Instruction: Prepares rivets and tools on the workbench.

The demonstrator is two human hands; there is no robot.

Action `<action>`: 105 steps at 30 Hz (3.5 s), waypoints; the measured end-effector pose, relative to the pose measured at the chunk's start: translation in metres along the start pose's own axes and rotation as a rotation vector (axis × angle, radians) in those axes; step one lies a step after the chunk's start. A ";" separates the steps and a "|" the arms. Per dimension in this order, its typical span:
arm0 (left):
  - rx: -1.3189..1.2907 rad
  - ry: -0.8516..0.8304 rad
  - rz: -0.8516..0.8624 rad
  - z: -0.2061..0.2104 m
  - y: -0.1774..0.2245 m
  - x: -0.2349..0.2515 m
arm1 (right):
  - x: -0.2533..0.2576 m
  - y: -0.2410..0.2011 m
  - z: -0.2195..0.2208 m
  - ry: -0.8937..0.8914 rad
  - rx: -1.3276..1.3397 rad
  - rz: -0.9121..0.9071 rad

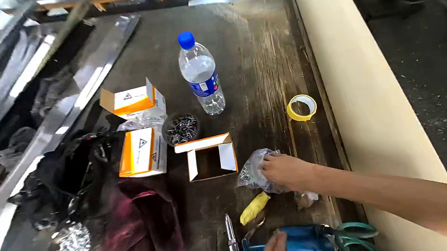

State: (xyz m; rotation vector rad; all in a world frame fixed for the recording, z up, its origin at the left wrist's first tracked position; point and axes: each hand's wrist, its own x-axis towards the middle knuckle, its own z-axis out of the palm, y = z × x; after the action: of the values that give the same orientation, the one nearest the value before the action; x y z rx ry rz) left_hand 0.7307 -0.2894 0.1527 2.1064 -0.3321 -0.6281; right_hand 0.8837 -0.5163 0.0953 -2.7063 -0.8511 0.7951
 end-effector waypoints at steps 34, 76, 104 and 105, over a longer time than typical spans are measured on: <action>0.328 0.307 -0.041 -0.009 -0.059 0.144 | 0.024 -0.005 -0.014 0.001 0.197 0.281; -1.135 0.087 -0.311 -0.011 -0.040 0.011 | -0.063 -0.018 -0.018 0.598 0.687 0.565; -1.771 -0.044 -0.285 0.065 -0.032 -0.212 | -0.216 -0.378 0.121 0.807 0.380 0.250; -1.799 -0.036 -0.235 0.069 -0.040 -0.227 | -0.218 -0.394 0.133 0.769 0.325 0.232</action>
State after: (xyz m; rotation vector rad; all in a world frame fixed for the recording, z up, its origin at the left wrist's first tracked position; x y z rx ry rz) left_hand 0.5030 -0.2115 0.1573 0.3846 0.4023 -0.6582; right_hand 0.4735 -0.3175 0.2097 -2.5009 -0.2104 -0.1078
